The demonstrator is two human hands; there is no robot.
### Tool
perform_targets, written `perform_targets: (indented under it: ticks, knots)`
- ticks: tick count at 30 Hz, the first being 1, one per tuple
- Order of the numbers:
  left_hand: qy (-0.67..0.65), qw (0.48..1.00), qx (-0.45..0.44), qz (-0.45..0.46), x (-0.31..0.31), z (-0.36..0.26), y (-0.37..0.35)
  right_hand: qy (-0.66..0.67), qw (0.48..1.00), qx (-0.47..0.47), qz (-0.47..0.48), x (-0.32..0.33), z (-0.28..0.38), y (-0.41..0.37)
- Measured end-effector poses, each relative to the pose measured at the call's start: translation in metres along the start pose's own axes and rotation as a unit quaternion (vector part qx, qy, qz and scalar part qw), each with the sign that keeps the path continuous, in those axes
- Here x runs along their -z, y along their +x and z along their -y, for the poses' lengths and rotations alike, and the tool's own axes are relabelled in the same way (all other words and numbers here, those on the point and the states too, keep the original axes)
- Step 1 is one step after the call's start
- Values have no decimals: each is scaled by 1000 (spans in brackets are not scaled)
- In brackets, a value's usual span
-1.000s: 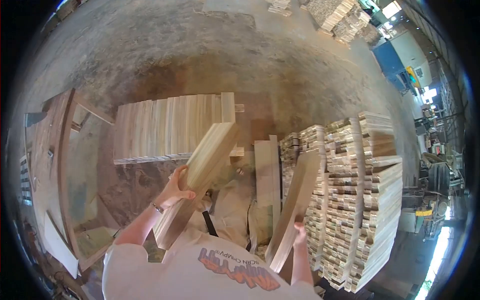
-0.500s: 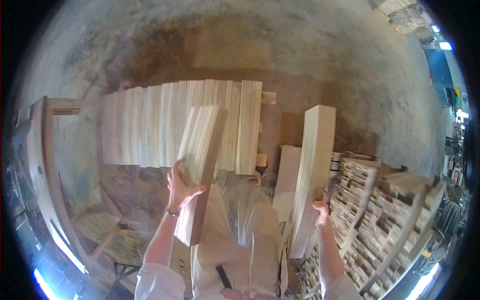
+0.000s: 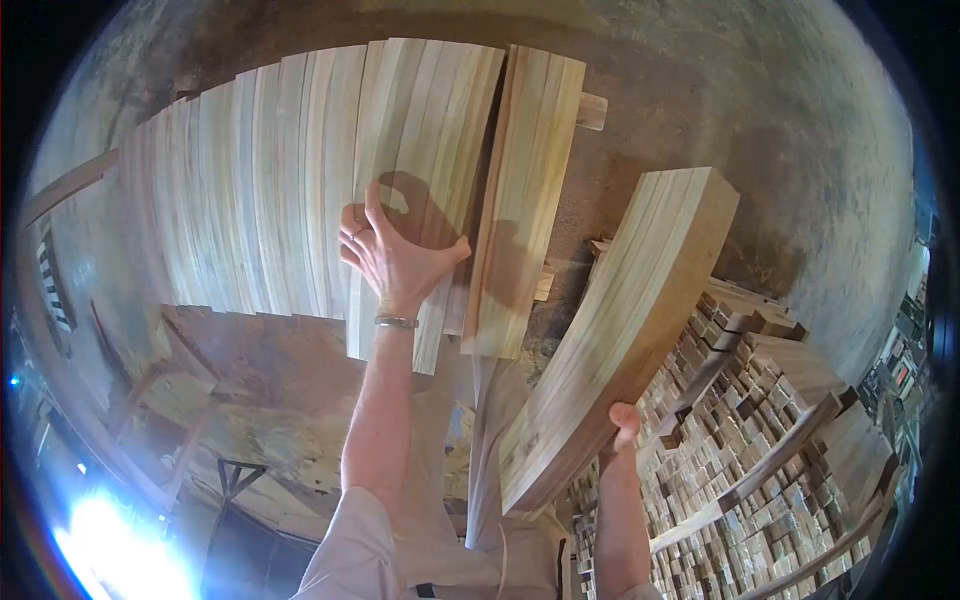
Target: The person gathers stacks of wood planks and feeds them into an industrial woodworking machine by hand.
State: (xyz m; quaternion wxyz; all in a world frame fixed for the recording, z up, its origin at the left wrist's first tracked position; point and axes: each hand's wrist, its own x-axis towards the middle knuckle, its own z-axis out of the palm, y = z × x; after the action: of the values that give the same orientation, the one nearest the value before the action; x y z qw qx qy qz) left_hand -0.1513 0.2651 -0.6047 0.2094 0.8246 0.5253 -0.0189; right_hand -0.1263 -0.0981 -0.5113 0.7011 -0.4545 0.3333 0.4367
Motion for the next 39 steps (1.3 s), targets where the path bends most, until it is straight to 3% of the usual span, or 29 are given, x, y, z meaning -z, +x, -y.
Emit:
perform_targets:
  ticks: [6,9,11,14,15,17,19,21,23,25,27,29,32,33,35,37,39]
  knots:
    - [21,999,28,18,-12,-17,1,-105,992,-2,-67,-24,1,-1]
    - [-3,999,20,35,-14,-12,0,-113,993,-22,-27,-7,-9,6]
    - [-23,998,14,54,0,-7,-1,-151,987,52,-24,-2,-20,14]
    - [-67,991,-98,68,46,-4,-33,-171,985,16,23,-102,1,11]
    - [-291,923,-131,212,46,11,-51,-177,983,-2,39,-128,5,11]
    - [-526,757,-110,372,61,23,-77,-194,976,-27,95,-166,3,17]
    - [-584,689,-23,429,95,4,-81,-238,956,-24,169,-187,-12,31]
    - [-573,730,-3,373,107,15,-67,-376,895,49,236,-202,-17,51]
    - [-534,779,25,327,116,36,-50,-569,751,167,291,-219,-11,80]
    - [-476,842,28,251,111,67,-28,-580,763,205,198,-233,15,119]
    - [-415,892,44,173,109,86,-8,-531,822,177,-104,-268,62,155]
    - [-348,925,81,126,110,100,16,-532,780,258,-205,-239,88,235]
    - [-244,965,69,67,90,126,46,-439,885,154,-31,-241,103,277]
    - [-186,972,118,81,92,119,55,-478,861,165,-50,-242,100,284]
    - [-78,989,111,64,80,120,65,-551,808,189,-89,-242,95,292]
    - [20,994,98,44,68,115,73,-549,808,190,-95,-240,95,294]
    - [27,995,91,40,58,110,74,-550,808,186,-102,-241,94,292]
